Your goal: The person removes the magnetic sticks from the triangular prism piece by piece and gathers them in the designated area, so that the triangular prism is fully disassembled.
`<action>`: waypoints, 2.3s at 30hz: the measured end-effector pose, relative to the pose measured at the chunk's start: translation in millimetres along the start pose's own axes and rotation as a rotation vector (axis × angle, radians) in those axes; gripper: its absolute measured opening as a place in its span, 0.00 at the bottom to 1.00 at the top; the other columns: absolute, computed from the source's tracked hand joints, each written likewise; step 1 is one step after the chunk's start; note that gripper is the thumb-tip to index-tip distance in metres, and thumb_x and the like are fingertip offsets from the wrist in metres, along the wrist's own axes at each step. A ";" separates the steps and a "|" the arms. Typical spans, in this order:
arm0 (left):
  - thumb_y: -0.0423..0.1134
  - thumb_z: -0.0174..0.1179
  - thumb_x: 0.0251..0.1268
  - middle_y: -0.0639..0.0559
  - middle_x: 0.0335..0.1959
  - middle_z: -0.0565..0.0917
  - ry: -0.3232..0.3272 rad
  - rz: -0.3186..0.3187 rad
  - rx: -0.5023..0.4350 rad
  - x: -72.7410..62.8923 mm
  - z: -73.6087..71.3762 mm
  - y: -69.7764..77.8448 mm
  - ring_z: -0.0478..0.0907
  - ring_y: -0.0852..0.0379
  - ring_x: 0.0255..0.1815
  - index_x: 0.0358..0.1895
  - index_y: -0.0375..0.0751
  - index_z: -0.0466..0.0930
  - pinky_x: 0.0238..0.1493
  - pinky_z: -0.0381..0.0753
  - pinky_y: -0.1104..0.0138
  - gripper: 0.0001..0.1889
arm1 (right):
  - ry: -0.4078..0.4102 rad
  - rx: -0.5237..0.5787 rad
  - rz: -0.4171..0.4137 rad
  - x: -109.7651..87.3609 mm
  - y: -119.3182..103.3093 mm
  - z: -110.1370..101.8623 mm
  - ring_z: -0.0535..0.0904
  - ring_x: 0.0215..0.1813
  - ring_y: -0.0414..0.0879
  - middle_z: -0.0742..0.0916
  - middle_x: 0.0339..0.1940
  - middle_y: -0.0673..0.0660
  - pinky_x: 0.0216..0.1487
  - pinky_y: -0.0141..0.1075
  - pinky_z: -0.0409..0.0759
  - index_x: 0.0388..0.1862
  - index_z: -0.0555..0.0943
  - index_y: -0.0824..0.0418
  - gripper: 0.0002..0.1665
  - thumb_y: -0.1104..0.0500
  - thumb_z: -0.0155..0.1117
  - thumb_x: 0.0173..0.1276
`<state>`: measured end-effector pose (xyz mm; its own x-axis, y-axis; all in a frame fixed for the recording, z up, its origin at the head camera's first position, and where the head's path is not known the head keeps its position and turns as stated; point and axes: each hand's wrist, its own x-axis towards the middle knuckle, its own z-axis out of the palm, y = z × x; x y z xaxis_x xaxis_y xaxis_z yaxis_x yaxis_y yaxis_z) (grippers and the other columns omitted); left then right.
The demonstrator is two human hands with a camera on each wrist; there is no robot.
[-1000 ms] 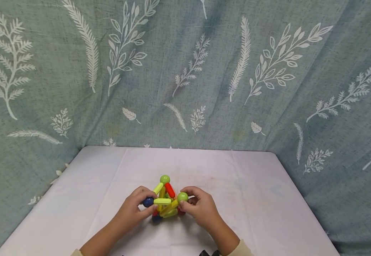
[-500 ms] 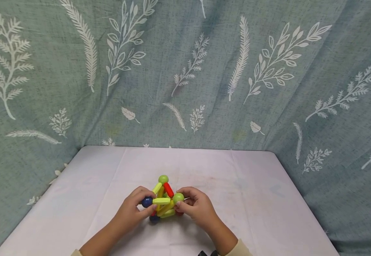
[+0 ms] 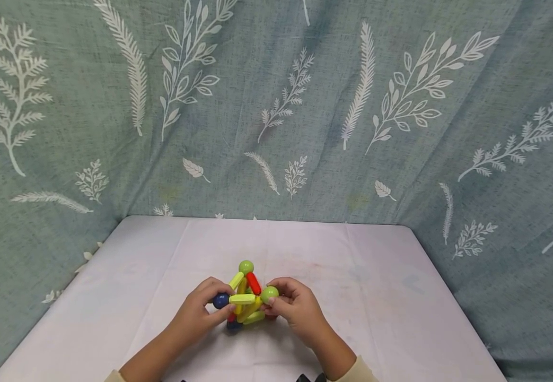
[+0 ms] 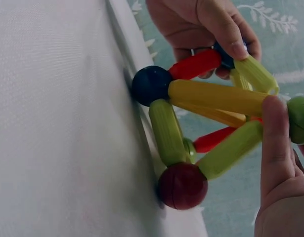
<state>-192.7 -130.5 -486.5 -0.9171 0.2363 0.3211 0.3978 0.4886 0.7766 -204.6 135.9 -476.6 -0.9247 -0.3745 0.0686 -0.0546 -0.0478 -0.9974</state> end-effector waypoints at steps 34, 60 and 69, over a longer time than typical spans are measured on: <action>0.36 0.76 0.62 0.64 0.46 0.77 0.037 0.061 -0.008 -1.1 -6.6 -13.9 0.80 0.63 0.47 0.47 0.61 0.79 0.50 0.86 0.69 0.18 | 0.338 -0.609 0.169 29.5 27.6 -73.6 0.85 0.56 0.48 0.90 0.53 0.52 0.49 0.42 0.85 0.55 0.84 0.51 0.17 0.56 0.76 0.69; 0.38 0.75 0.63 0.64 0.47 0.77 0.000 0.000 -0.024 2.2 -4.4 -11.3 0.79 0.61 0.48 0.47 0.63 0.78 0.53 0.85 0.70 0.17 | 0.403 -0.742 0.187 32.2 40.5 -87.2 0.82 0.58 0.50 0.87 0.54 0.54 0.62 0.50 0.81 0.63 0.81 0.57 0.22 0.57 0.72 0.72; 0.38 0.75 0.63 0.64 0.47 0.77 0.009 0.016 -0.022 -0.5 -6.4 -10.9 0.79 0.62 0.48 0.47 0.63 0.78 0.53 0.85 0.69 0.17 | 0.413 -0.711 0.191 31.5 38.8 -81.7 0.81 0.63 0.52 0.84 0.63 0.58 0.62 0.50 0.82 0.71 0.76 0.58 0.33 0.56 0.75 0.69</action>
<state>-196.8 -141.3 -491.7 -0.9110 0.2361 0.3380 0.4114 0.4662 0.7832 -266.7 197.9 -515.1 -0.9981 0.0584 0.0205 0.0207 0.6278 -0.7781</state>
